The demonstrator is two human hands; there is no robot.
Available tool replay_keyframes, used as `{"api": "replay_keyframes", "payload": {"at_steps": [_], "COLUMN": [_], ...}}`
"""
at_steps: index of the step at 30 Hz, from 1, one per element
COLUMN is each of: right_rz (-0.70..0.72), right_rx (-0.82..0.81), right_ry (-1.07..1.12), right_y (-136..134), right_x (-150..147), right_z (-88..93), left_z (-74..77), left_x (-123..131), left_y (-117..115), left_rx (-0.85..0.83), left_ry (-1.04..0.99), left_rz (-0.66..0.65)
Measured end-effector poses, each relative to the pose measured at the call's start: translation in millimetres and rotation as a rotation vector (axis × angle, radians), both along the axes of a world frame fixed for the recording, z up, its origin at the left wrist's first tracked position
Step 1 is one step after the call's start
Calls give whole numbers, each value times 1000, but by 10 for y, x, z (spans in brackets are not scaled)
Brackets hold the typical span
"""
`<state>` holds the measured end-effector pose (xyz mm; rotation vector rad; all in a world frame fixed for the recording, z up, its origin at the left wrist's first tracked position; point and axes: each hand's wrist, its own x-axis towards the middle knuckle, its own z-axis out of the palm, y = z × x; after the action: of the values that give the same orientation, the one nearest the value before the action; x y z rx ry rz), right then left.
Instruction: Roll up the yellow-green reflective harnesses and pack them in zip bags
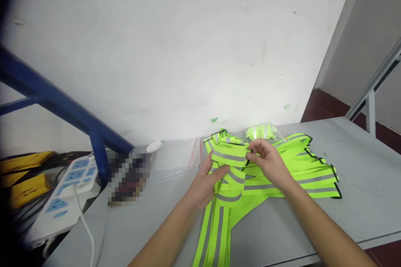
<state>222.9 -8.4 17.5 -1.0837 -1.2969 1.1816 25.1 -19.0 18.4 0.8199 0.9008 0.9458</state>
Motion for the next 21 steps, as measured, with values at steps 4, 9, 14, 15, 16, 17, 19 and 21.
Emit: {"api": "replay_keyframes", "payload": {"at_steps": [4,9,14,15,16,17,19,21], "right_rz": [-71,-65,-84,-78,-67,-53,-36,-38], "right_rx": [-110,-70,-96,-125,-146,-157,-167,-186], "right_ry": [-32,-118,-295,-296,-284,-262,-212,-180], "right_y": [-85,-253,-291,-280,-268,-255,-233,-222], "right_x": [-149,-347,-476,-482,-481,-475,-459,-449], "right_z": [-46,-83,-40,-29,-18,-8,7,15], "left_z": [-43,-153,-218,-200,-171,-134,-54,-2], "left_x": [43,117,110,100,91,82,67,63], "left_y": [8,-20,-73,-85,-96,-105,-116,-122], "left_rx": [159,349,354,331,314,310,343,385], "left_ry": [218,322,341,329,308,273,176,102], "left_rz": [33,-26,-28,-51,-66,-73,-105,-169]}}
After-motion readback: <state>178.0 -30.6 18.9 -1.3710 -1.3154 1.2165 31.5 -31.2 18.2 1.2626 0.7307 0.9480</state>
